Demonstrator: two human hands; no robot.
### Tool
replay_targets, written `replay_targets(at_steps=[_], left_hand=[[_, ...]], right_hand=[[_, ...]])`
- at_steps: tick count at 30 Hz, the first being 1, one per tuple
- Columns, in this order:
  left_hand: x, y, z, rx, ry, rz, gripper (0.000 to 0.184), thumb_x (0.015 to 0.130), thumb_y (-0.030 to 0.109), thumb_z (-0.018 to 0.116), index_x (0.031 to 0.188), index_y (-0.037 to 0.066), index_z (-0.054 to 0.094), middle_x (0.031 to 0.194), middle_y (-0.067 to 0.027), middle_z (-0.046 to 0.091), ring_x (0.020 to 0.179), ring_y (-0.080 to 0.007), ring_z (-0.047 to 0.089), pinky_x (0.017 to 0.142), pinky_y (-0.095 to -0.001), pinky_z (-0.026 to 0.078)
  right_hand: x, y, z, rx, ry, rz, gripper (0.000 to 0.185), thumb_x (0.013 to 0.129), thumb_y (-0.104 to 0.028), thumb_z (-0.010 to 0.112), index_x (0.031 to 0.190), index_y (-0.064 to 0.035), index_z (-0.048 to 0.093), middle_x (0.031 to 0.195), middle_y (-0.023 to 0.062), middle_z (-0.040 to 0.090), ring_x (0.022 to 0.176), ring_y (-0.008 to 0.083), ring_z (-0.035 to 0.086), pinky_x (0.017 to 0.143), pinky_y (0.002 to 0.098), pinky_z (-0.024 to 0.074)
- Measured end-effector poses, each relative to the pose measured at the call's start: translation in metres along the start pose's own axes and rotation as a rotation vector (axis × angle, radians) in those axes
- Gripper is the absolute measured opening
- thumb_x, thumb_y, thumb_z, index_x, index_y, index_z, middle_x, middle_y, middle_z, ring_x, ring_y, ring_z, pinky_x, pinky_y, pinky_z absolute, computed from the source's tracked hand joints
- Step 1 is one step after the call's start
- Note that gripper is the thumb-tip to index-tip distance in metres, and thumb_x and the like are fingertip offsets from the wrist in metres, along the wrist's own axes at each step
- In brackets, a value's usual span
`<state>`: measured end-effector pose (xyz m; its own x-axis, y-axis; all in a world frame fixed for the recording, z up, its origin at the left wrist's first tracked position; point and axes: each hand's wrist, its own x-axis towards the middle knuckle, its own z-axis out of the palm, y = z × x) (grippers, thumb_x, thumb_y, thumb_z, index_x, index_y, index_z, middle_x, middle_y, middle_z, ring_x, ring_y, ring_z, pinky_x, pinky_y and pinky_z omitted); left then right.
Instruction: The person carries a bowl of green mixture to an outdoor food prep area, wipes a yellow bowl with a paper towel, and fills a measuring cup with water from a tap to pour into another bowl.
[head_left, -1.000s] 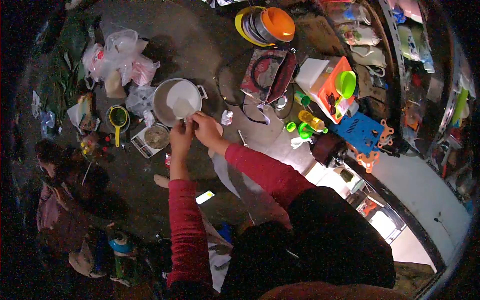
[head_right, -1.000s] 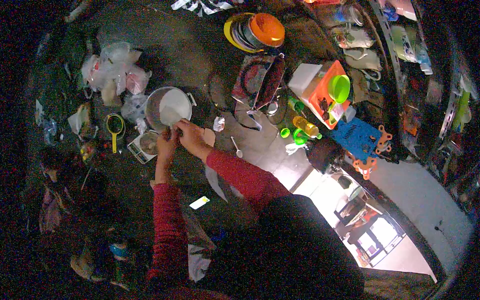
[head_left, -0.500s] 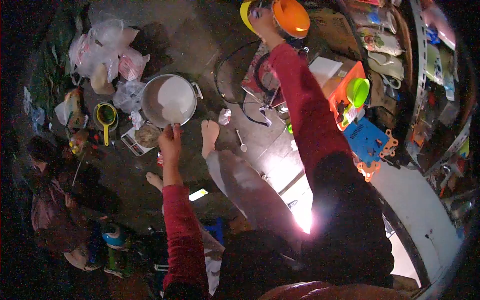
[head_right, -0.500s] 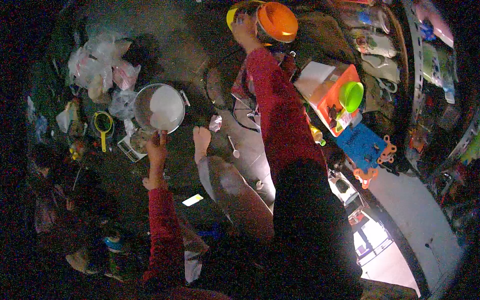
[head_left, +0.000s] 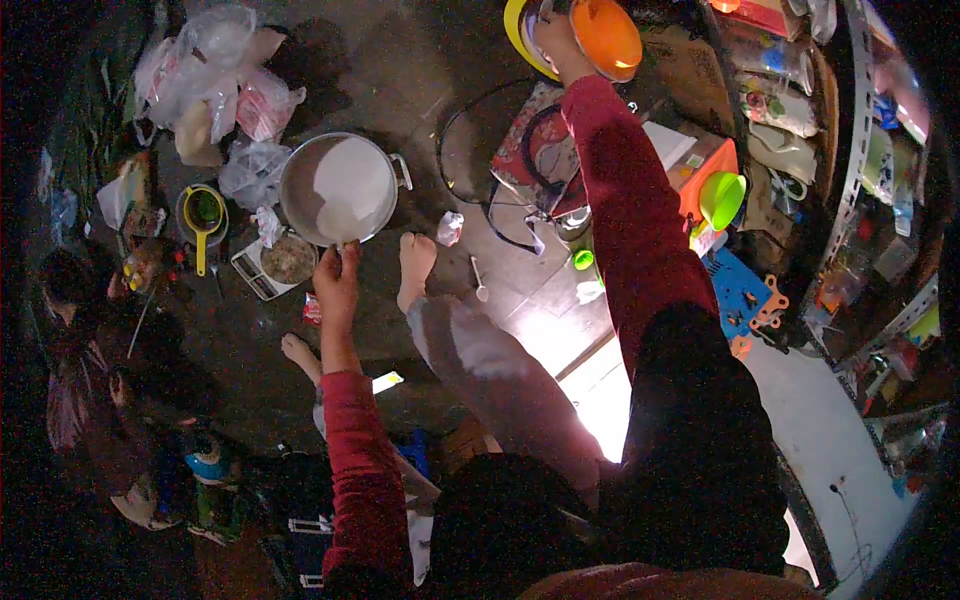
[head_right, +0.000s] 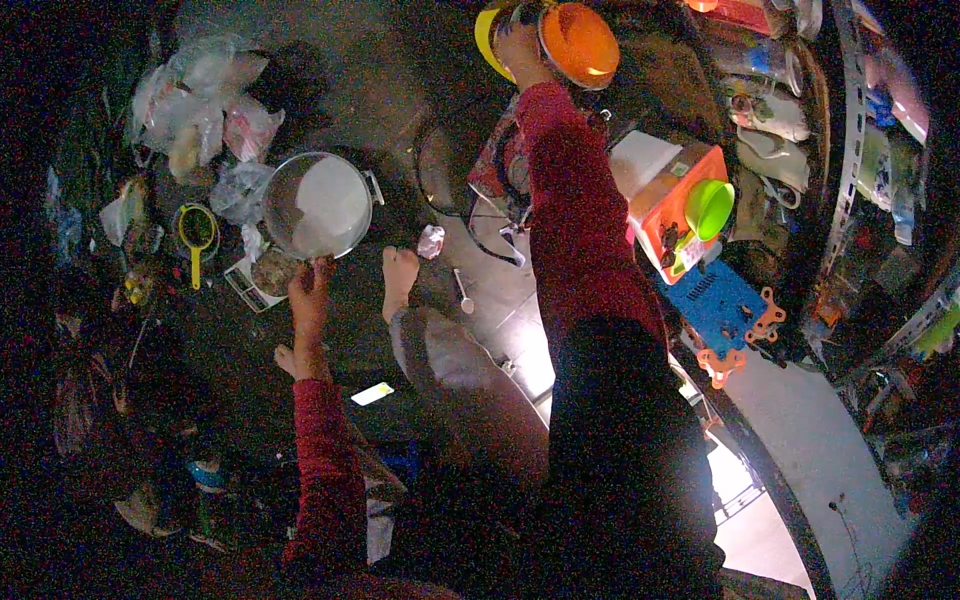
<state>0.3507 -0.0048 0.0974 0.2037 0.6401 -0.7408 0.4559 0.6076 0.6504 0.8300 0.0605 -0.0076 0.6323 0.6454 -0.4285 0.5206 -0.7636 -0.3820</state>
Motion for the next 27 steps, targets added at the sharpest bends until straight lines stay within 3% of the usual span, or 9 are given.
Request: replay_targets(at_steps=[3,6,8,12,14,18,20,23,27], left_hand=[[-0.001,-0.004,-0.002,-0.052,-0.016,0.032,0.029,0.090,0.024,0.049,0.097,-0.003,0.056,0.087,-0.0026,0.059,0.079,-0.0080,0.052,0.074,-0.0226,0.042],[-0.007,0.007,0.000,-0.081,0.013,-0.003,0.028,0.090,0.023,0.049,0.098,-0.003,0.055,0.088,-0.0026,0.059,0.080,-0.0094,0.053,0.074,-0.0235,0.042],[-0.013,0.018,0.001,-0.088,0.029,-0.037,0.028,0.091,0.024,0.047,0.098,-0.003,0.055,0.088,-0.0028,0.059,0.080,-0.0101,0.053,0.074,-0.0242,0.042],[-0.019,0.026,-0.003,-0.139,0.055,-0.098,0.032,0.092,0.028,0.042,0.097,-0.002,0.055,0.087,-0.0038,0.059,0.078,-0.0115,0.053,0.074,-0.0256,0.043],[-0.020,0.028,-0.008,-0.042,0.011,-0.041,0.034,0.093,0.029,0.041,0.096,-0.002,0.055,0.086,-0.0042,0.059,0.077,-0.0112,0.053,0.072,-0.0253,0.043],[-0.021,0.042,-0.013,0.041,-0.049,0.037,0.038,0.093,0.031,0.040,0.094,-0.003,0.057,0.081,-0.0053,0.059,0.068,-0.0102,0.051,0.063,-0.0254,0.042],[-0.018,0.047,-0.019,0.210,-0.095,0.053,0.039,0.092,0.032,0.040,0.095,-0.003,0.057,0.079,-0.0053,0.059,0.064,-0.0101,0.050,0.059,-0.0256,0.041],[-0.015,0.065,-0.019,0.393,-0.142,0.024,0.041,0.092,0.034,0.040,0.095,-0.003,0.057,0.075,-0.0054,0.058,0.057,-0.0099,0.048,0.053,-0.0256,0.040],[-0.022,0.087,-0.019,0.350,-0.137,-0.028,0.045,0.092,0.038,0.039,0.097,-0.003,0.057,0.074,-0.0052,0.058,0.053,-0.0099,0.048,0.051,-0.0245,0.040]], right_hand=[[-0.004,-0.003,-0.003,0.014,-0.069,0.118,0.033,0.078,-0.017,0.050,0.108,-0.0056,0.057,0.079,0.0108,0.061,0.067,0.0171,0.058,0.060,0.0281,0.0444],[-0.003,0.011,0.016,-0.006,0.407,-0.048,0.027,0.078,-0.019,0.056,0.100,-0.0031,0.059,0.075,0.0096,0.061,0.064,0.0153,0.057,0.057,0.0274,0.0440],[-0.006,0.002,0.014,0.146,0.443,0.045,0.043,0.081,-0.030,0.050,0.117,-0.0075,0.047,0.109,0.0239,0.052,0.104,0.0400,0.048,0.086,0.0424,0.0388],[-0.037,-0.034,-0.022,0.233,0.377,0.155,0.044,0.084,-0.029,0.048,0.121,-0.0064,0.046,0.113,0.0205,0.053,0.106,0.0353,0.049,0.088,0.0400,0.0390],[-0.040,-0.040,-0.029,0.391,0.467,0.119,0.032,0.083,-0.025,0.051,0.108,-0.0054,0.052,0.104,0.0174,0.056,0.097,0.0327,0.052,0.082,0.0383,0.0401],[-0.062,-0.061,-0.050,0.683,0.402,0.277,0.034,0.088,-0.022,0.049,0.116,-0.0038,0.046,0.113,0.0106,0.050,0.101,0.0251,0.049,0.082,0.0341,0.0399],[-0.084,-0.071,-0.056,0.559,0.782,0.014,0.017,0.077,-0.016,0.056,0.082,-0.0008,0.062,0.086,0.0168,0.063,0.069,0.0265,0.061,0.065,0.0374,0.0477],[-0.128,-0.080,-0.065,0.812,0.682,0.083,0.027,0.078,-0.021,0.061,0.097,-0.0016,0.059,0.076,0.0071,0.061,0.064,0.0131,0.055,0.058,0.0267,0.0436],[-0.213,-0.101,-0.063,0.622,0.723,0.052,0.017,0.078,-0.017,0.063,0.083,-0.0008,0.060,0.076,0.0033,0.058,0.061,0.0105,0.052,0.055,0.0239,0.0409]])
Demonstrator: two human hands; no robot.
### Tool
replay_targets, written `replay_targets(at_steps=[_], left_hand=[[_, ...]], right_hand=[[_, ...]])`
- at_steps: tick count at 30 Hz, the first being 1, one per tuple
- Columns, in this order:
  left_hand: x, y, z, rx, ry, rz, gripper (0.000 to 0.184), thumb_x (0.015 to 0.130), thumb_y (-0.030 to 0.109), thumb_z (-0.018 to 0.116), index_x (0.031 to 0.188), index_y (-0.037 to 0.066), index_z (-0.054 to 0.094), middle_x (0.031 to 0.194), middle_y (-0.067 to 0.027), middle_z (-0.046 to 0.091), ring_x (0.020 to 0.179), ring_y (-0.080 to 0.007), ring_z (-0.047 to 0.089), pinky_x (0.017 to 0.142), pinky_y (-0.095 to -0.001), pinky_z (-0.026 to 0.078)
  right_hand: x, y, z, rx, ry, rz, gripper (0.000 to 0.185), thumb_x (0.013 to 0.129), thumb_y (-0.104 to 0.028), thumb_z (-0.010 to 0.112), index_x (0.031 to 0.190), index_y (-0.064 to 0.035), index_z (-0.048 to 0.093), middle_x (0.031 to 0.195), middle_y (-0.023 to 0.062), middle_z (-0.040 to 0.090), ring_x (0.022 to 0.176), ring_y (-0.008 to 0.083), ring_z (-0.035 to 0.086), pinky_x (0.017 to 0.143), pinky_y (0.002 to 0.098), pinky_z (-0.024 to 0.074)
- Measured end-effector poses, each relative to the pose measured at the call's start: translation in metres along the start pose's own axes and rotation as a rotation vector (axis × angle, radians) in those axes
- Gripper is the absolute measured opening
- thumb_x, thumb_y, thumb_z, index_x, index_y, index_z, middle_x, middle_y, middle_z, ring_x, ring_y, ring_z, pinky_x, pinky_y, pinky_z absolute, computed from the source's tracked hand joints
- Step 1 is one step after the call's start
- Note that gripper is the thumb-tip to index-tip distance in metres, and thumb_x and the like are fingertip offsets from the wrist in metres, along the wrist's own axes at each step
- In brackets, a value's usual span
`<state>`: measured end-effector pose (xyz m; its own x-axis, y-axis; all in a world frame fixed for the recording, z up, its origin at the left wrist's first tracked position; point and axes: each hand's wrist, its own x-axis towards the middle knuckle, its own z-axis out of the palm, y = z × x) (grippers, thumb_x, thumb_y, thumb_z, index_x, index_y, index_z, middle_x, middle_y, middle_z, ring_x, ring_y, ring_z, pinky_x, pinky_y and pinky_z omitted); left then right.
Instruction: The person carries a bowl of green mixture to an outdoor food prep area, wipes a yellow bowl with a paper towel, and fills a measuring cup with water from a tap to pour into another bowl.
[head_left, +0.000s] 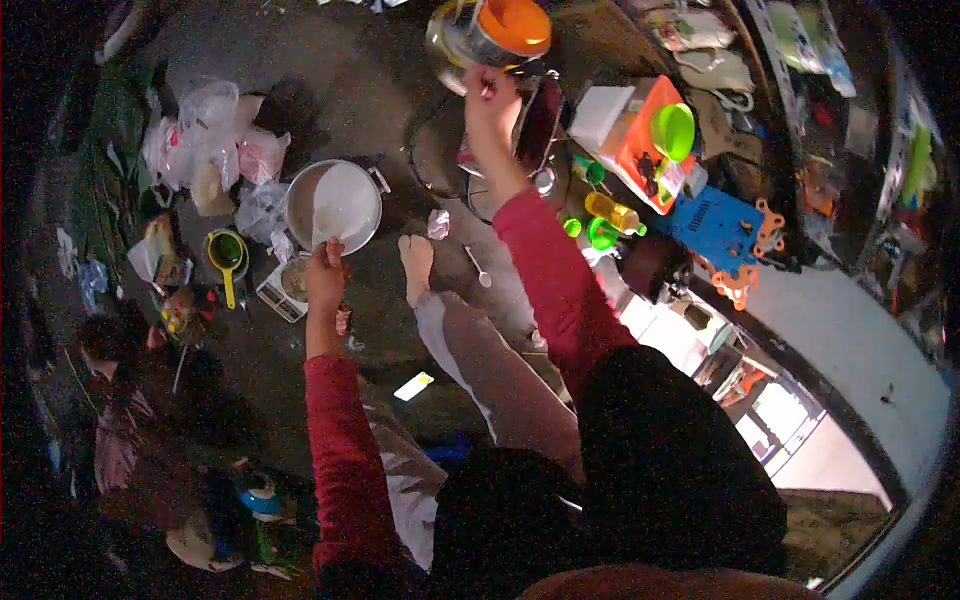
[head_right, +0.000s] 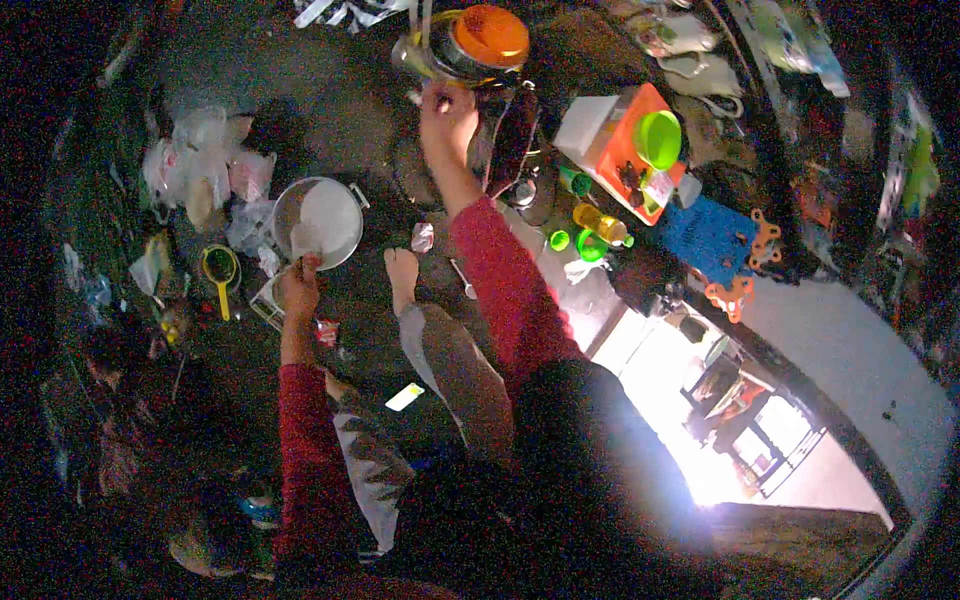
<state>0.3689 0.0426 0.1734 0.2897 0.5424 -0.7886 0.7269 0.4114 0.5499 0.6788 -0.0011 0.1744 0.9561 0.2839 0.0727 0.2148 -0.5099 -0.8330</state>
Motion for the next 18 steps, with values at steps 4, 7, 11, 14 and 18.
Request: replay_targets(at_steps=[4,7,11,14,18], left_hand=[[-0.015,0.008,-0.024,-0.020,-0.058,0.129,0.049,0.088,0.045,0.042,0.099,0.001,0.058,0.083,-0.0076,0.062,0.066,-0.0152,0.059,0.062,-0.0285,0.047],[-0.070,0.056,-0.043,-0.421,-0.050,0.028,0.050,0.092,0.044,0.031,0.105,0.002,0.055,0.084,-0.0037,0.059,0.071,-0.0106,0.053,0.064,-0.0247,0.043],[-0.134,0.076,-0.085,-0.471,-0.337,0.194,0.057,0.092,0.048,0.025,0.111,0.002,0.052,0.096,-0.0066,0.059,0.079,-0.0141,0.056,0.070,-0.0285,0.046],[-0.188,0.078,-0.118,-0.509,-0.535,0.230,0.053,0.092,0.045,0.030,0.115,0.001,0.049,0.102,-0.0082,0.058,0.088,-0.0159,0.057,0.073,-0.0298,0.046],[-0.296,0.088,-0.160,-0.178,-0.394,0.259,0.044,0.089,0.030,0.049,0.120,-0.001,0.042,0.109,-0.0067,0.054,0.095,-0.0155,0.054,0.075,-0.0297,0.045]], right_hand=[[-0.076,-0.044,-0.061,-0.048,-0.075,-0.050,0.016,0.072,-0.013,0.064,0.082,-0.0029,0.056,0.081,0.0139,0.055,0.073,0.0288,0.054,0.063,0.0350,0.0440],[-0.131,-0.067,-0.105,-0.043,-0.088,-0.138,0.016,0.068,-0.012,0.067,0.078,-0.0045,0.057,0.089,0.0134,0.056,0.080,0.0296,0.055,0.070,0.0357,0.0454],[-0.197,-0.122,-0.171,-0.151,-0.193,-0.251,0.016,0.066,-0.014,0.070,0.074,-0.0063,0.058,0.094,0.0112,0.056,0.088,0.0300,0.055,0.077,0.0380,0.0461],[-0.247,-0.153,-0.208,-0.167,-0.231,-0.367,0.018,0.066,-0.015,0.070,0.077,-0.0065,0.058,0.097,0.0107,0.055,0.090,0.0300,0.054,0.077,0.0391,0.0465],[-0.314,-0.215,-0.244,-0.093,-0.214,-0.363,0.019,0.067,-0.014,0.070,0.080,-0.0065,0.059,0.099,0.0106,0.054,0.092,0.0302,0.054,0.078,0.0394,0.0464]])
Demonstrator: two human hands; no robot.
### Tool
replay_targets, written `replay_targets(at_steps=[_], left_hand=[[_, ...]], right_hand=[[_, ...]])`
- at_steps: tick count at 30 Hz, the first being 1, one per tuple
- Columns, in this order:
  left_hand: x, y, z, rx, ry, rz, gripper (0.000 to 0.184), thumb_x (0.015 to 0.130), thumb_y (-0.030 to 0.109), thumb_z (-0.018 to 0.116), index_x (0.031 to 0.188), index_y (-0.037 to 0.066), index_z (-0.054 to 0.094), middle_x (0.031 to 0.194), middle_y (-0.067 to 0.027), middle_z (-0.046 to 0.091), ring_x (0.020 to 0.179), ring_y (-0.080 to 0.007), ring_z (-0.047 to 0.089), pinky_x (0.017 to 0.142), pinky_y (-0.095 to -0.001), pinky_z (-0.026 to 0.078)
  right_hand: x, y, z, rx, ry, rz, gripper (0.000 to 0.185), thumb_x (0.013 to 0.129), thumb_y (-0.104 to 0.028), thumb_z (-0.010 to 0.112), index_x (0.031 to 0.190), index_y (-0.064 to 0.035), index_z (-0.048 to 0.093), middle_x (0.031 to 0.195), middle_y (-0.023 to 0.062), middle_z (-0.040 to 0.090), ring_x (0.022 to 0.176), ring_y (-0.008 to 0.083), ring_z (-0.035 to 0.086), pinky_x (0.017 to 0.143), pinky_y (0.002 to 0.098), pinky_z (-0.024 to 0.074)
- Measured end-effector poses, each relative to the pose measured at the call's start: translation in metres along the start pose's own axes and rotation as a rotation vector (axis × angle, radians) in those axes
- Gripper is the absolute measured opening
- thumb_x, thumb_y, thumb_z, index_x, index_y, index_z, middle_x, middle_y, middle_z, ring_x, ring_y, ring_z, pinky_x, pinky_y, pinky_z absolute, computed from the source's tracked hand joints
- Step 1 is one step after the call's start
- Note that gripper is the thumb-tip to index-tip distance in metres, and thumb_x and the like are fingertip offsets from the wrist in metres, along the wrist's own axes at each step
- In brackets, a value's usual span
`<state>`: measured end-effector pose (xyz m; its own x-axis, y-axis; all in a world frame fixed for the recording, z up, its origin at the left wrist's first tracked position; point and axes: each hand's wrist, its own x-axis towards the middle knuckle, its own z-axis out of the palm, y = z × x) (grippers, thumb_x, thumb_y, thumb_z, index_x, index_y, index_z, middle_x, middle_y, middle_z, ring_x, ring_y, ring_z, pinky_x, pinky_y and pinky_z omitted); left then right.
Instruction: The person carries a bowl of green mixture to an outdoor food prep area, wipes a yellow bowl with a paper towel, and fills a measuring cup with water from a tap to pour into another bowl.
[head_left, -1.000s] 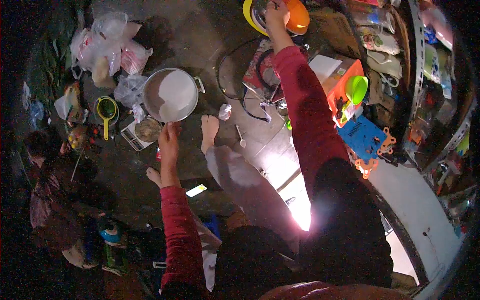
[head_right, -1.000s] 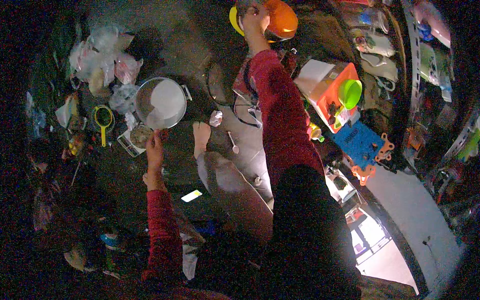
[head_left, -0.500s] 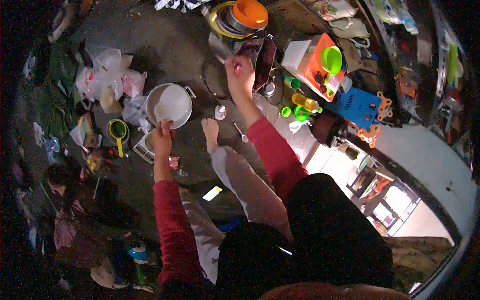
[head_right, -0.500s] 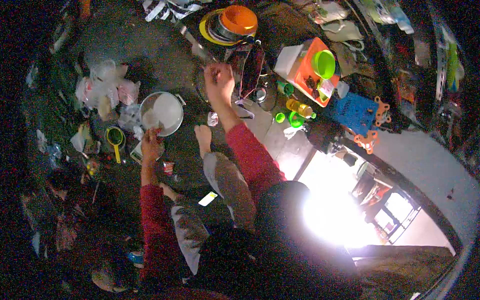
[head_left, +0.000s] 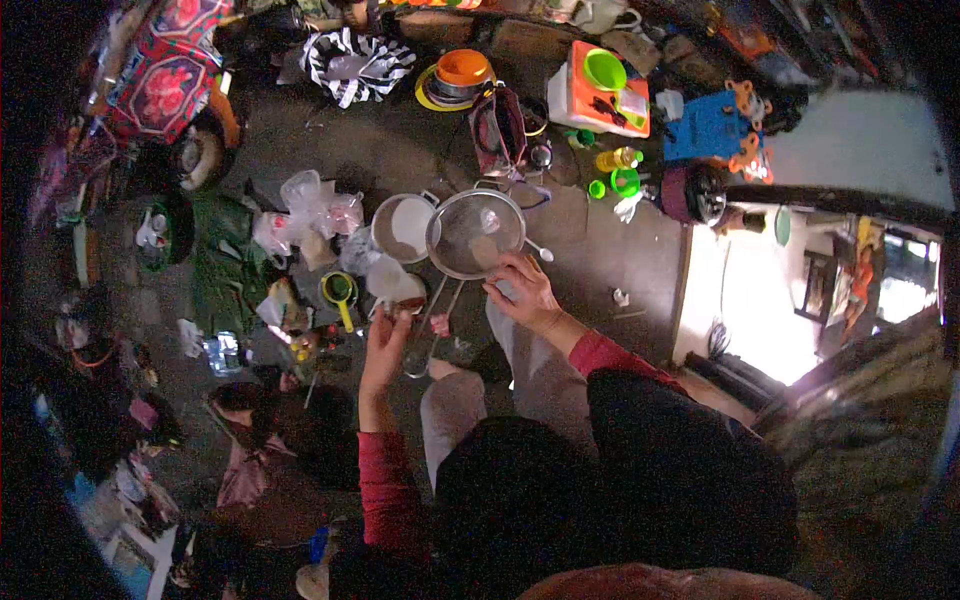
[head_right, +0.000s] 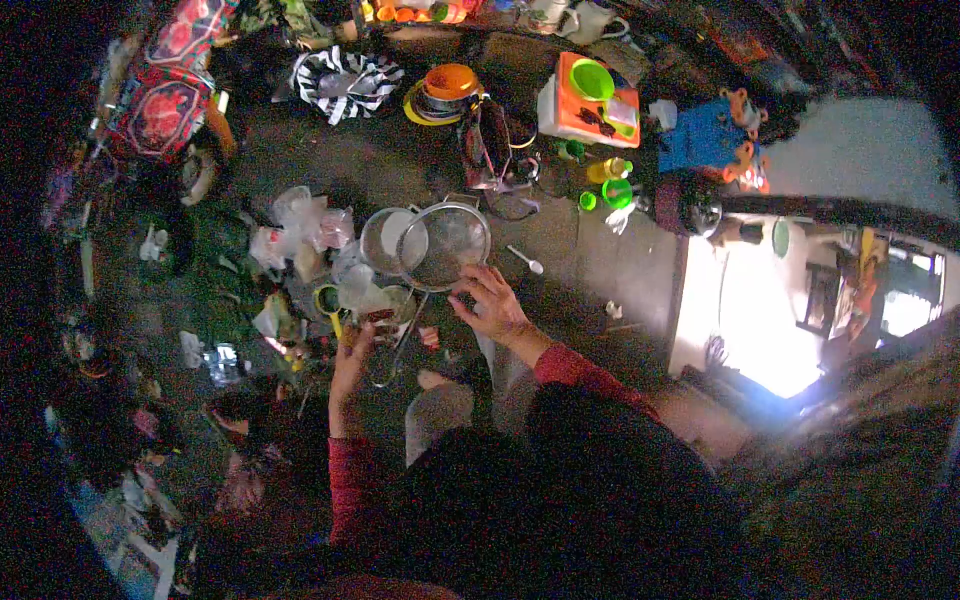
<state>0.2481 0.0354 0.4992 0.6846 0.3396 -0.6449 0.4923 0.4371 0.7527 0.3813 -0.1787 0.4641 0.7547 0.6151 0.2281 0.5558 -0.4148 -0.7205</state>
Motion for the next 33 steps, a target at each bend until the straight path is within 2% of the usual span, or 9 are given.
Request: replay_targets(at_steps=[7,10,11,16,27,28,30,32,33], left_hand=[[-0.123,0.025,-0.021,0.230,-0.110,0.148,0.021,0.089,0.016,0.050,0.106,0.005,0.045,0.087,0.0002,0.056,0.057,-0.0022,0.042,0.049,-0.0189,0.035],[-0.147,0.020,-0.033,0.341,-0.124,0.321,0.019,0.089,0.011,0.048,0.107,0.007,0.045,0.082,0.0010,0.054,0.056,-0.0013,0.040,0.046,-0.0191,0.032],[-0.164,0.027,-0.025,0.157,-0.024,0.167,0.014,0.088,0.007,0.047,0.102,0.009,0.044,0.081,0.0024,0.051,0.053,-0.0002,0.036,0.043,-0.0180,0.029],[-0.169,0.016,-0.019,-0.013,-0.045,0.217,0.009,0.088,0.006,0.047,0.088,0.011,0.040,0.084,0.0010,0.051,0.050,-0.0002,0.034,0.040,-0.0171,0.026],[-0.138,0.062,0.088,-0.049,0.289,0.408,0.012,0.086,0.008,0.050,0.080,0.012,0.041,0.075,-0.0014,0.055,0.045,-0.0041,0.034,0.039,-0.0200,0.025],[-0.135,0.070,0.106,-0.053,0.289,0.379,0.013,0.086,0.008,0.050,0.079,0.012,0.041,0.073,0.0000,0.054,0.045,-0.0040,0.033,0.040,-0.0201,0.024],[-0.126,0.080,0.144,0.012,0.234,0.471,0.014,0.086,0.006,0.049,0.080,0.013,0.038,0.072,0.0009,0.050,0.046,-0.0032,0.033,0.039,-0.0191,0.024],[-0.118,0.088,0.190,0.015,0.193,0.515,0.014,0.087,0.006,0.047,0.080,0.013,0.037,0.078,-0.0021,0.052,0.045,-0.0031,0.032,0.039,-0.0188,0.024],[-0.115,0.094,0.216,0.019,0.167,0.528,0.014,0.087,0.006,0.047,0.080,0.013,0.037,0.079,-0.0031,0.053,0.044,-0.0030,0.032,0.038,-0.0187,0.024]], right_hand=[[-0.055,-0.109,-0.005,0.015,0.071,0.085,0.021,0.073,-0.013,0.061,0.091,-0.0031,0.056,0.105,0.0109,0.050,0.095,0.0309,0.050,0.082,0.0386,0.0424],[-0.070,-0.133,-0.012,0.117,0.039,0.105,0.021,0.074,-0.010,0.059,0.093,-0.0024,0.056,0.107,0.0115,0.050,0.097,0.0315,0.050,0.083,0.0392,0.0421],[-0.074,-0.138,-0.016,0.128,0.026,0.108,0.020,0.072,-0.004,0.060,0.092,-0.0030,0.057,0.112,0.0095,0.048,0.099,0.0283,0.049,0.082,0.0365,0.0428],[-0.088,-0.145,-0.065,0.172,0.102,0.112,0.029,0.073,-0.006,0.057,0.102,-0.0038,0.056,0.127,0.0149,0.039,0.107,0.0296,0.047,0.087,0.0374,0.0419],[-0.242,0.043,-0.277,-0.232,0.284,0.558,0.037,0.073,-0.013,0.061,0.108,-0.0040,0.053,0.121,0.0223,0.042,0.095,0.0287,0.054,0.079,0.0334,0.0466],[-0.261,0.071,-0.300,0.339,0.537,0.809,0.034,0.073,-0.013,0.062,0.106,-0.0037,0.054,0.115,0.0203,0.046,0.091,0.0254,0.055,0.075,0.0318,0.0474],[-0.284,0.109,-0.357,0.742,0.836,1.026,0.031,0.075,-0.014,0.063,0.102,-0.0034,0.055,0.106,0.0160,0.051,0.083,0.0192,0.057,0.068,0.0287,0.0482],[-0.321,0.167,-0.412,0.441,0.988,0.938,0.032,0.075,-0.016,0.065,0.102,-0.0031,0.056,0.101,0.0130,0.054,0.077,0.0162,0.057,0.064,0.0276,0.0485],[-0.325,0.168,-0.444,-0.015,0.810,1.017,0.035,0.074,-0.018,0.068,0.104,-0.0039,0.056,0.100,0.0113,0.055,0.074,0.0157,0.057,0.062,0.0271,0.0482]])
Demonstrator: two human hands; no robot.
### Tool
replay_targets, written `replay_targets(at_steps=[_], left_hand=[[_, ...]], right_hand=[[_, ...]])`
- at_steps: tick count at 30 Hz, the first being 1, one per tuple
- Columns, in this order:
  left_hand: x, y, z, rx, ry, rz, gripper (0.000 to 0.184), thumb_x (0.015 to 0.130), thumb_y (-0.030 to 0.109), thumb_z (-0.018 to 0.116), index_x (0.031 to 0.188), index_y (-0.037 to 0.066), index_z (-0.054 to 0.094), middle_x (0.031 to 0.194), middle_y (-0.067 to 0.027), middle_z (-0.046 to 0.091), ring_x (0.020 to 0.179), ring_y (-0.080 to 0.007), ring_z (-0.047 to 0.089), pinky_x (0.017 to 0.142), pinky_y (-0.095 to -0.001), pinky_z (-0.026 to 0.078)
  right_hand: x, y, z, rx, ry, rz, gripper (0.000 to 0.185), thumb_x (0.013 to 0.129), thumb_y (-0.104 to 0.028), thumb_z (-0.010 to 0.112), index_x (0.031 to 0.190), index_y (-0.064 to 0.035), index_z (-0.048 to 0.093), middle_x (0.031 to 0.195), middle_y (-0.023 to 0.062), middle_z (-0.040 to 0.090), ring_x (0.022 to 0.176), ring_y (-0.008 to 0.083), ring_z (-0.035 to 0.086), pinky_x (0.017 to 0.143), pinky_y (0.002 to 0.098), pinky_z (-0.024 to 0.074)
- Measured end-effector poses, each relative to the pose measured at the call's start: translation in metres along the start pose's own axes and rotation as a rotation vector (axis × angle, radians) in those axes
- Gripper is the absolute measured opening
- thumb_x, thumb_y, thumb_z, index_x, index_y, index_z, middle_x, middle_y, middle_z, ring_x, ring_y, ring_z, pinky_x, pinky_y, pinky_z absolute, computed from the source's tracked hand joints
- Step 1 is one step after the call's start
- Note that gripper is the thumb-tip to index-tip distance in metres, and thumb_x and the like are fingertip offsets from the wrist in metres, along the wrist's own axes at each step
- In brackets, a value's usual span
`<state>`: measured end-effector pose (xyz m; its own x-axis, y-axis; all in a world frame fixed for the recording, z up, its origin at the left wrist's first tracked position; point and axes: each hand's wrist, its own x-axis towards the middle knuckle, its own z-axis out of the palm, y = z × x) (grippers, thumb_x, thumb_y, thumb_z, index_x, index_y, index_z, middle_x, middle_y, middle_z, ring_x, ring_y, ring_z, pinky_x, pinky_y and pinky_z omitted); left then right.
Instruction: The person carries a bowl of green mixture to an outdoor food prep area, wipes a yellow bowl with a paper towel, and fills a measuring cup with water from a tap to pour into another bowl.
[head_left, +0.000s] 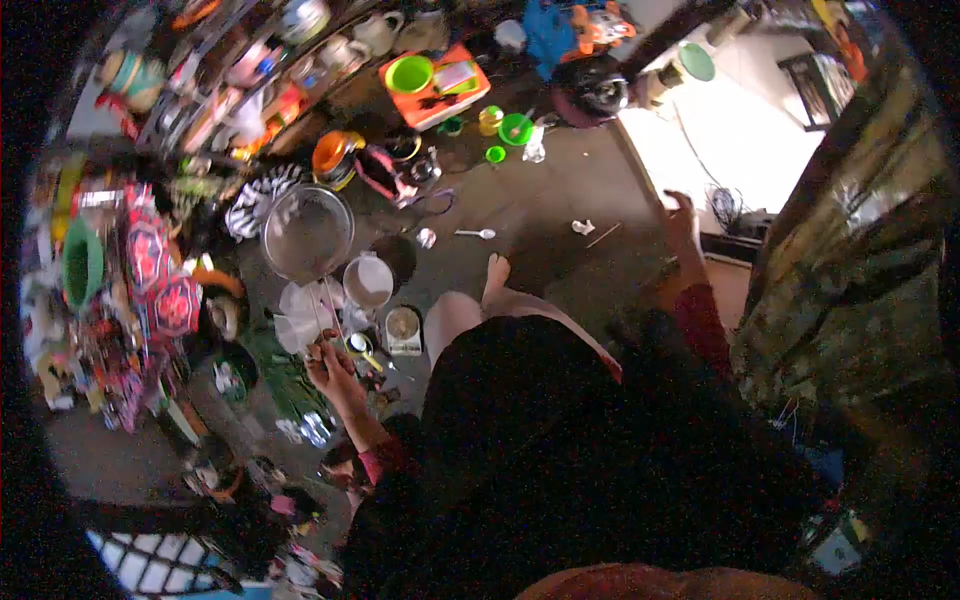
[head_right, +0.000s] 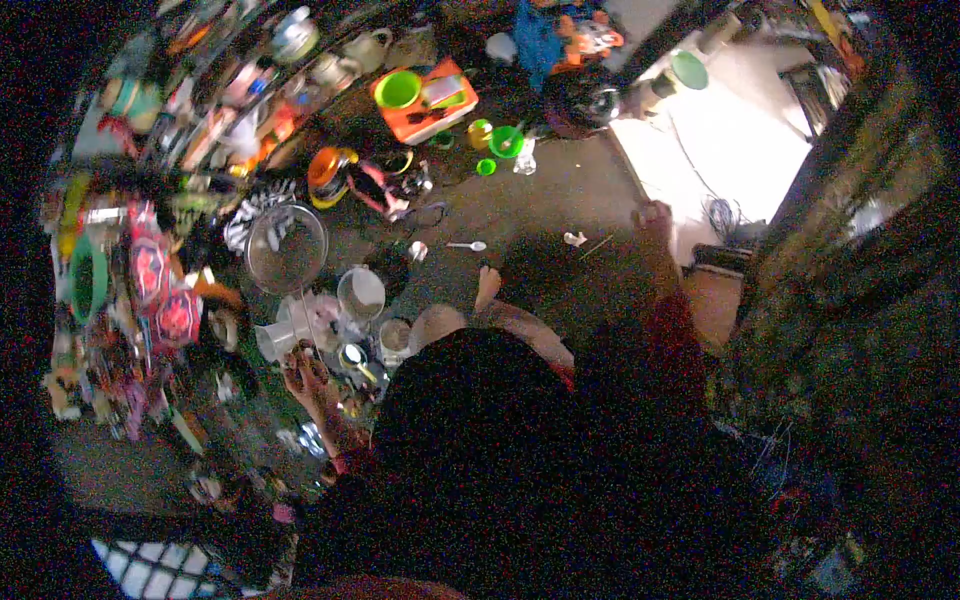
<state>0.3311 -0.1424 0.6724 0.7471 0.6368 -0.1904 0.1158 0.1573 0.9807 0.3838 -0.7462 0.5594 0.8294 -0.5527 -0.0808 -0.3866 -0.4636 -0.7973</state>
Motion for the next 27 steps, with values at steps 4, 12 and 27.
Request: replay_targets(at_steps=[4,12,27], left_hand=[[0.006,0.031,0.112,0.143,-0.493,0.007,0.014,0.089,0.008,0.043,0.080,0.013,0.034,0.090,-0.0082,0.056,0.041,-0.0027,0.033,0.036,-0.0173,0.025],[-0.027,0.030,0.376,0.164,-1.154,-0.131,0.016,0.090,0.006,0.039,0.079,0.012,0.029,0.089,-0.0131,0.056,0.037,-0.0025,0.035,0.033,-0.0158,0.027],[-0.284,-0.066,0.864,0.208,-1.926,-0.425,0.016,0.091,0.007,0.040,0.078,0.010,0.031,0.086,-0.0130,0.059,0.038,-0.0032,0.036,0.035,-0.0168,0.030]], right_hand=[[0.076,0.018,-0.101,0.277,0.039,0.033,0.034,0.082,-0.020,0.061,0.113,-0.0097,0.054,0.102,0.0043,0.059,0.080,0.0118,0.058,0.069,0.0263,0.0465],[0.220,0.062,-0.283,0.217,0.474,0.176,0.072,0.076,-0.041,0.063,0.134,-0.0189,0.027,0.134,0.0124,0.034,0.115,0.0263,0.044,0.084,0.0416,0.0421],[0.052,0.013,-0.580,0.381,1.061,0.174,0.063,0.084,-0.035,0.050,0.135,-0.0100,0.022,0.134,0.0129,0.035,0.113,0.0261,0.044,0.094,0.0386,0.0307]])
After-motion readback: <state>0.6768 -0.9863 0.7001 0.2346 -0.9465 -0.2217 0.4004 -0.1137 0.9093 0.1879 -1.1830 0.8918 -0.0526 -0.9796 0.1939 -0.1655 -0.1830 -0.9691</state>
